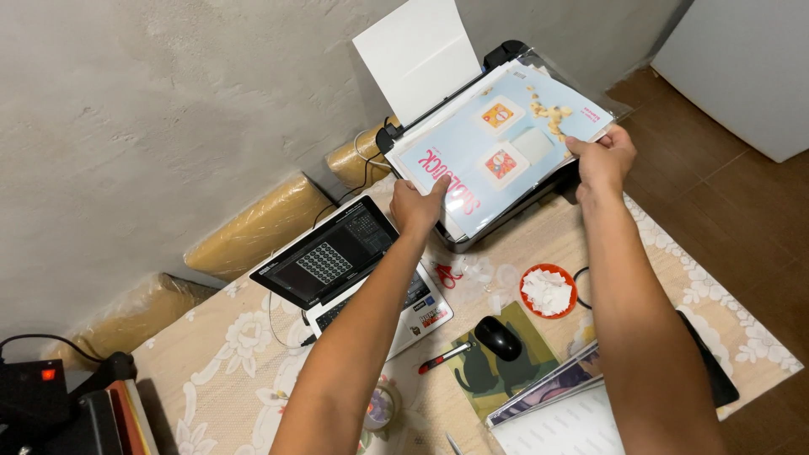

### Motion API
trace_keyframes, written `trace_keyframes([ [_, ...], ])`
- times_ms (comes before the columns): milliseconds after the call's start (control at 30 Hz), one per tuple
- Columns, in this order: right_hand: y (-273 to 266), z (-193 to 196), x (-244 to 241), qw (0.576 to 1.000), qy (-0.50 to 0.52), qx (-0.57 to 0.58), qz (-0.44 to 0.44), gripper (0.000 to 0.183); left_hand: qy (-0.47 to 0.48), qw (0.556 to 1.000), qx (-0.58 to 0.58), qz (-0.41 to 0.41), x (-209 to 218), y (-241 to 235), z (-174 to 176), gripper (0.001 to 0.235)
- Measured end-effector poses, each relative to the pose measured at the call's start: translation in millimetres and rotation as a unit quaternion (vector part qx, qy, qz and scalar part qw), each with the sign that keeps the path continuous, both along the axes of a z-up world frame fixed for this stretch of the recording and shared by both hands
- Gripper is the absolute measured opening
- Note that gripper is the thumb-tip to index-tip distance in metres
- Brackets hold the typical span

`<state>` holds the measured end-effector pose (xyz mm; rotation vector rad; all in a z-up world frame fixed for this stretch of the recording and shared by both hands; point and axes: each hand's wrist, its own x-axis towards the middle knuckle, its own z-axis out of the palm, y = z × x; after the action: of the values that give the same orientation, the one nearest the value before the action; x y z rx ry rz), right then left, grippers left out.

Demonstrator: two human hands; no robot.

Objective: The person organizes a worktable, moves a laptop and mouse, and places a printed sublimation sheet into a printer. They then reposition a heat press, gather rolls of tape, and place a camouflage-patterned cap on the table, smoothing a white paper insert inside it.

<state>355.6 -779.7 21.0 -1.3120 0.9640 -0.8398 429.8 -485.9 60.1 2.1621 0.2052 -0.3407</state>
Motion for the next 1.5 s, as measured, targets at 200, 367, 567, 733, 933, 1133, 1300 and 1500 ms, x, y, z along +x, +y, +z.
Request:
trace_keyframes([
  [200, -7.6, -9.3, 1.5, 0.999, -0.037, 0.003, -0.006, 0.060, -0.015, 0.999, -0.031, 0.016, -9.6, -2.4, 10.7, 0.068],
  [367, -7.1, -17.2, 2.7, 0.997, -0.075, 0.003, -0.005, 0.061, -0.026, 0.999, -0.032, 0.026, -9.9, -3.8, 21.5, 0.069],
  [567, -7.9, -31.4, 5.4, 0.998, -0.059, -0.034, 0.006, 0.064, -0.032, 0.999, -0.019, 0.035, 6.1, 2.1, -1.4, 0.067],
  [733, -12.4, -47.4, 9.7, 0.996, 0.054, -0.068, -0.007, 0.065, -0.030, 0.999, 0.001, 0.022, 6.2, 5.7, -6.8, 0.068],
  [933, -8.4, -20.4, 4.7, 0.996, 0.018, -0.088, -0.001, 0.064, -0.068, 0.997, -0.025, 0.028, 4.6, 1.7, 22.6, 0.063],
  [1133, -15.9, -55.1, 7.1, 0.991, 0.093, -0.089, 0.035, 0.070, -0.044, 0.999, 0.027, -0.015, 16.9, 8.1, 4.0, 0.071],
  [1300, 1.7, -41.1, -13.4, 0.976, 0.152, -0.156, -0.010, 0.095, -0.053, 0.997, 0.047, -0.038, 5.7, 14.0, 6.5, 0.078],
  [1500, 40.9, -23.8, -53.4, 0.970, 0.087, -0.225, 0.006, 0.078, -0.122, 0.991, -0.058, -0.024, -89.8, 44.0, 26.2, 0.063],
])
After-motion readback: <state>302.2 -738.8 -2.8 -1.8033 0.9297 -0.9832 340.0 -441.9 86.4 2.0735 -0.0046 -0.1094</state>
